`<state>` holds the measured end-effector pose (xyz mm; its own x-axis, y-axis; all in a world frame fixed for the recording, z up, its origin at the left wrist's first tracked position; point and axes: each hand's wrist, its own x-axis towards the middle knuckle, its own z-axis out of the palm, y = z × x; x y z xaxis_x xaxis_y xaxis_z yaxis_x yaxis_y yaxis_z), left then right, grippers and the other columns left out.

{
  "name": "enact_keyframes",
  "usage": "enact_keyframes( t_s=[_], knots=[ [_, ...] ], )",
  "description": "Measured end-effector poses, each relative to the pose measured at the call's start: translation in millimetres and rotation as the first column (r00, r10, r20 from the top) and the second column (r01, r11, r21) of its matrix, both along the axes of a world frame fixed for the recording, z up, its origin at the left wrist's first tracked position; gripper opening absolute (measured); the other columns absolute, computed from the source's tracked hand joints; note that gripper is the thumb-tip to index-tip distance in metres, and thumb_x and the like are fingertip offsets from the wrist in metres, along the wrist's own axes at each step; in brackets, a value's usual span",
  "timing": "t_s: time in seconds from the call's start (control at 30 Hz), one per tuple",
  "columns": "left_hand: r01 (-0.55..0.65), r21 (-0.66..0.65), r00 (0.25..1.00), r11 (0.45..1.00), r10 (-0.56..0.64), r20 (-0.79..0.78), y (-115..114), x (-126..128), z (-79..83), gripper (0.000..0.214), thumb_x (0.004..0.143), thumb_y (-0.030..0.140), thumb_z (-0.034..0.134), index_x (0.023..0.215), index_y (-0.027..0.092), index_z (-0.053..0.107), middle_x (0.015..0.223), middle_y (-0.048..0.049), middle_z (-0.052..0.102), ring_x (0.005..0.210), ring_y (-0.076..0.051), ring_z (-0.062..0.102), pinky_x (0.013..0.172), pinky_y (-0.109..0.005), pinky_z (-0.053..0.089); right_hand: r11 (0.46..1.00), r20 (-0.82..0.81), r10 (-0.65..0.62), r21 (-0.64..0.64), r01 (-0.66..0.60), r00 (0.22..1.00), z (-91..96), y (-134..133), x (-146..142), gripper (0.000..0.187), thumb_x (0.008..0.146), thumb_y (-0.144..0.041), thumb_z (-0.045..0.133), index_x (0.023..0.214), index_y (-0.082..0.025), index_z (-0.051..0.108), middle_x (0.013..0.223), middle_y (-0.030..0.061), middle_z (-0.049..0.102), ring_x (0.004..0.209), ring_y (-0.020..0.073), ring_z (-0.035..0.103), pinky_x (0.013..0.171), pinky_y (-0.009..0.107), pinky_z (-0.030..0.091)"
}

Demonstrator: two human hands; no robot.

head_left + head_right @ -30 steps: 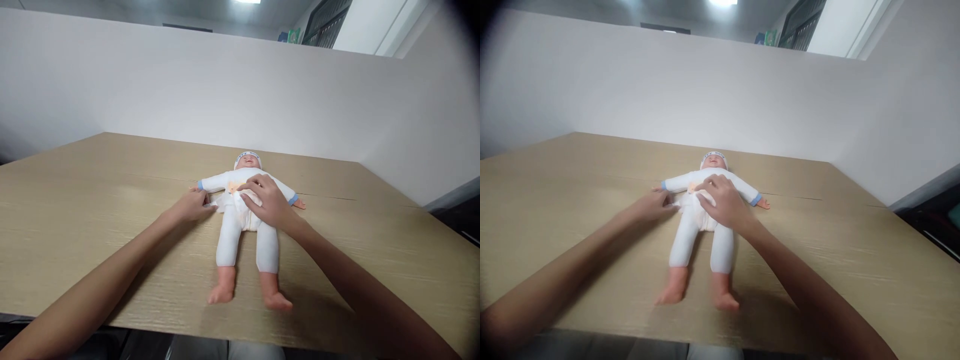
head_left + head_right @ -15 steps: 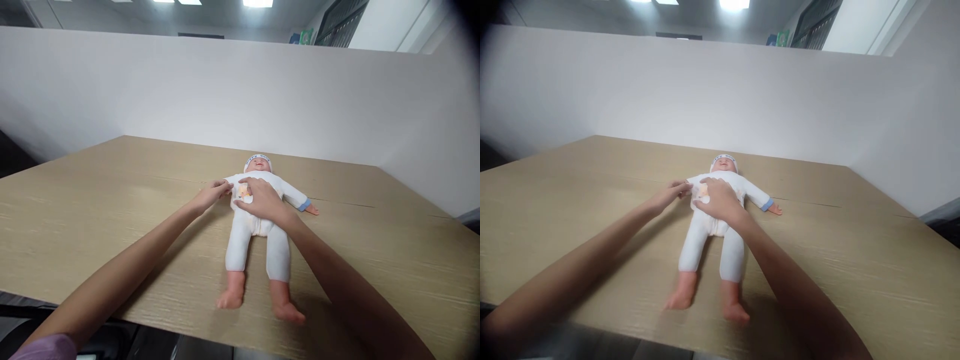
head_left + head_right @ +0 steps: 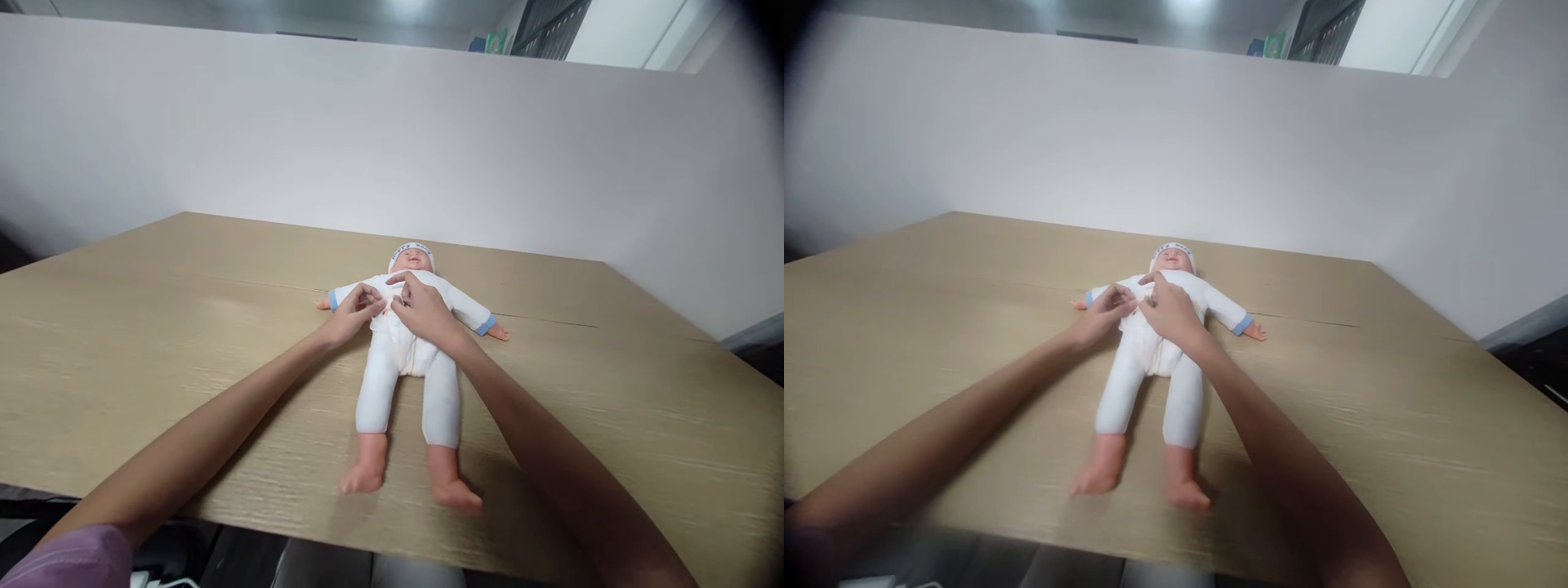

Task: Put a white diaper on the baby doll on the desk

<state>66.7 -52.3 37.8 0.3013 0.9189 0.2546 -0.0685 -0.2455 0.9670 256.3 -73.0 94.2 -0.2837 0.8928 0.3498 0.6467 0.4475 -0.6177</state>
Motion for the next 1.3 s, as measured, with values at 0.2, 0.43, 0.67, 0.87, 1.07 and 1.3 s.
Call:
enact_keyframes(
  t_s=[0.2,0.43,0.67,0.87,1.07,1.3],
  knots=[
    [-0.094,0.113,0.991,0.989,0.104,-0.08,-7.5,0.9,-2.1,0.043,0.083,0.051,0.08,0.101,0.021,0.056,0.086,0.0025,0.053,0.074,-0.013,0.049,0.068,-0.026,0.04,0.988,-0.143,-0.065,0.133,0.084,0.988,-4.2,4.7,1.6,0.034,0.084,-0.013,0.051,0.117,-0.02,0.055,0.074,-0.005,0.046,0.07,0.0186,0.052,0.07,0.031,0.041],
    [-0.328,0.373,0.901,0.868,0.406,-0.152,-33.7,-1.8,24.6,0.031,0.1,0.053,0.054,0.099,0.023,0.056,0.089,-0.0018,0.061,0.081,-0.018,0.055,0.077,-0.031,0.044,0.976,-0.209,-0.011,0.209,0.055,0.978,16.4,-45.3,13.8,0.01,0.094,-0.02,0.051,0.101,-0.025,0.056,0.084,-0.0004,0.055,0.077,0.0183,0.058,0.07,0.029,0.049],
    [0.278,0.453,0.797,0.847,0.06,-0.601,-102.6,3.6,57.5,0.034,0.107,0.044,0.048,0.089,0.022,0.066,0.082,-0.0036,0.064,0.081,-0.021,0.055,0.078,-0.033,0.042,0.976,0.033,0.211,-0.064,-0.208,0.977,-8.2,-134.0,50.3,0.014,0.097,-0.029,0.063,0.11,-0.027,0.062,0.102,0.0028,0.073,0.087,0.0209,0.069,0.077,0.035,0.055],
    [0.313,0.256,0.73,0.915,-0.059,-0.681,-110.0,-4.8,36.1,0.023,0.1,0.045,0.061,0.099,0.023,0.065,0.093,-0.0032,0.069,0.091,-0.023,0.06,0.08,-0.033,0.044,0.999,0.151,-0.023,-0.02,0.026,0.988,-33.5,-122.7,67.4,0.005,0.097,-0.028,0.064,0.101,-0.025,0.063,0.083,-0.001,0.07,0.076,0.0197,0.067,0.072,0.033,0.047],
    [0.105,0.273,0.709,0.956,0.121,-0.695,-100.0,8.8,27.2,0.042,0.091,0.059,0.069,0.079,0.022,0.053,0.074,0.0012,0.06,0.066,-0.018,0.054,0.061,-0.031,0.034,0.997,0.241,-0.074,0.049,0.064,0.968,-36.3,-121.3,50.6,0.018,0.098,-0.033,0.065,0.084,-0.024,0.058,0.082,0.0001,0.065,0.071,0.0189,0.06,0.065,0.032,0.039],
    [0.086,0.337,0.74,0.938,0.166,-0.652,-103.6,11.7,19.7,0.034,0.094,0.043,0.067,0.072,0.022,0.052,0.071,0.0009,0.056,0.072,-0.019,0.054,0.069,-0.031,0.039,0.993,0.207,-0.072,0.103,0.051,0.976,-48.4,-133.6,49.1,0.013,0.097,-0.029,0.065,0.109,-0.023,0.065,0.116,0.0089,0.065,0.095,0.0252,0.064,0.079,0.037,0.049]
  ],
)
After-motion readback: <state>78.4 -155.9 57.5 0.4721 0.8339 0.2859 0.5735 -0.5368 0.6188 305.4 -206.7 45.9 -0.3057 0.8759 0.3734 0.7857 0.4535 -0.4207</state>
